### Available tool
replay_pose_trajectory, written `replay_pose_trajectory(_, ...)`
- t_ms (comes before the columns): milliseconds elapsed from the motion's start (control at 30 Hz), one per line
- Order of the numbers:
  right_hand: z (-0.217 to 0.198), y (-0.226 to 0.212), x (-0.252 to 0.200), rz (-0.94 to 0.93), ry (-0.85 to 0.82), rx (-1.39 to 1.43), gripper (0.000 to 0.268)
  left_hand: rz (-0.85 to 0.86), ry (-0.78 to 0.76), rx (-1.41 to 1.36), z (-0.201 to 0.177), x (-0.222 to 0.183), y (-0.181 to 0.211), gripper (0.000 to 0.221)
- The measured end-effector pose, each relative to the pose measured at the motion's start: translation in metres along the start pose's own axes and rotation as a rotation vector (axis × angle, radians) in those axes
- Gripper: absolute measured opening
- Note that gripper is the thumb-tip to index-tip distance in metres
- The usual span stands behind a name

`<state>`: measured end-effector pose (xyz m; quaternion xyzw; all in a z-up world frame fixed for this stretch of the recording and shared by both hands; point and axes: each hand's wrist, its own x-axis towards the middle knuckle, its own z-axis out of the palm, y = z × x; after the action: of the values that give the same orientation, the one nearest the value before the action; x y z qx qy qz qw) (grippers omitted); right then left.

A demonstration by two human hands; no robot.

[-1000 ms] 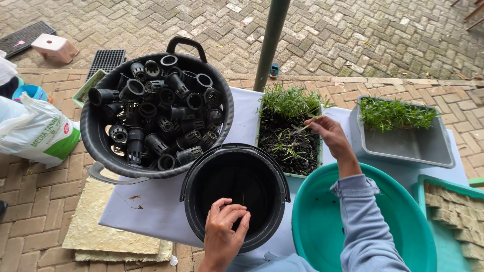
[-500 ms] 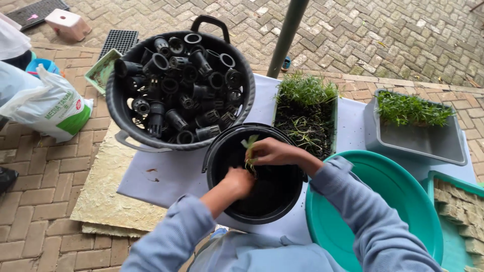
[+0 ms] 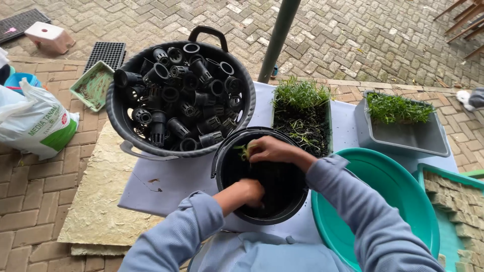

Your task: Planting seedlings by wrapping their roots in rockwool cubes and placing them into hydroponic net pots.

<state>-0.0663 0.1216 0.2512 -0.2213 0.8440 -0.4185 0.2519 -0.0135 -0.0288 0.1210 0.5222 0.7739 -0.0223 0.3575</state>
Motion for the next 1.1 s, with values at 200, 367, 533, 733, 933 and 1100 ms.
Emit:
replay_pose_trajectory(200, -0.027, -0.036, -0.063, 0.072, 0.201, 0.363, 0.020, -0.091, 0.334, -0.184, -0.087, -0.128, -0.017, 0.039)
replay_pose_trajectory(367, -0.014, -0.042, -0.078, 0.065, 0.313, 0.501, 0.021, 0.062, 0.782, -0.580, -0.116, -0.155, -0.014, 0.029)
replay_pose_trajectory(533, 0.012, -0.047, -0.080, 0.036, 0.409, 0.508, 0.019, 0.183, 0.981, -0.894, -0.115, -0.142, -0.005, 0.024)
replay_pose_trajectory(733, 0.043, -0.037, -0.087, 0.065, 0.510, 0.502, 0.017, 0.167, 0.863, -1.189, -0.090, -0.129, -0.002, 0.020)
replay_pose_trajectory(933, 0.054, -0.040, -0.102, 0.086, 0.461, 0.585, 0.017, 0.130, 0.829, -1.228, -0.077, -0.129, 0.014, 0.018)
replay_pose_trajectory(1100, 0.036, -0.053, -0.114, 0.070, 0.331, 0.385, 0.028, 0.092, 1.058, -0.981, -0.074, -0.135, 0.031, 0.012)
